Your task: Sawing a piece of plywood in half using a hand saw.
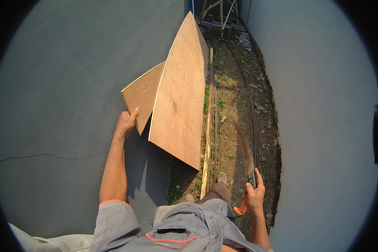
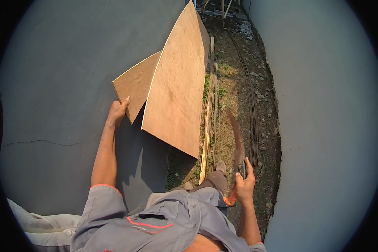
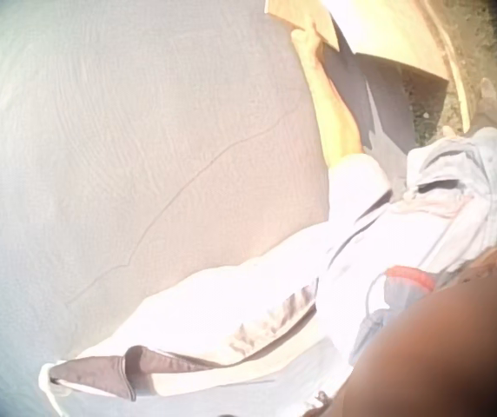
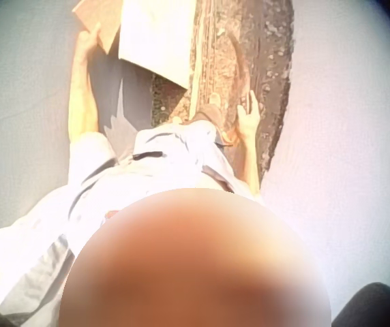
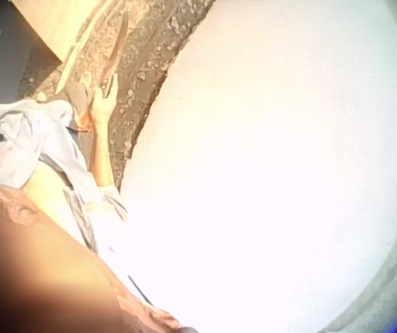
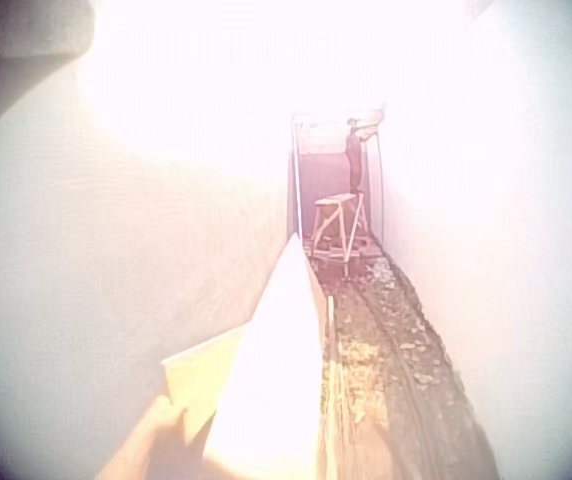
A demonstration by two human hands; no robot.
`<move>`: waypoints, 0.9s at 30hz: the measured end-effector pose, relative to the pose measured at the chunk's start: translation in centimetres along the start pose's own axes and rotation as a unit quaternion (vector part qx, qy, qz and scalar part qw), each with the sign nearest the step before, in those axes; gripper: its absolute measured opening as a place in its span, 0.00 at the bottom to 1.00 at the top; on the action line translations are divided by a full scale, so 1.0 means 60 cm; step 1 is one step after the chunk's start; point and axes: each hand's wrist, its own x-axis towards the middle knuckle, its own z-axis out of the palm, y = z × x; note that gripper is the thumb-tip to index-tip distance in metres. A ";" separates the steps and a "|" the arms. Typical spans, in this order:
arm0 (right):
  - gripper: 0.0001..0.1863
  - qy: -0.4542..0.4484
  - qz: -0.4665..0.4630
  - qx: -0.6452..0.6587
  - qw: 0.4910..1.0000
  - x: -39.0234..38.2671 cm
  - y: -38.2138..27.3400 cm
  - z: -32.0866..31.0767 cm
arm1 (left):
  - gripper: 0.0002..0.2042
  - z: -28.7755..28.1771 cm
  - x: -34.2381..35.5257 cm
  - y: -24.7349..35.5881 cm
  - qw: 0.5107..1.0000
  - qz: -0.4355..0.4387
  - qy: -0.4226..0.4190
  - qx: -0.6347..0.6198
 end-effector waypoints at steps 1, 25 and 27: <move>0.36 0.002 -0.007 0.019 1.000 0.018 -0.006 0.001 | 0.26 -0.004 0.005 -0.008 1.000 -0.005 0.009 -0.002; 0.36 -0.157 0.042 0.020 0.986 0.397 0.004 -0.147 | 0.37 0.030 -0.048 0.018 0.973 -0.158 0.168 -0.011; 0.36 -0.183 0.016 0.002 0.983 0.408 -0.010 -0.135 | 0.38 0.031 -0.049 0.006 0.970 -0.155 0.179 -0.056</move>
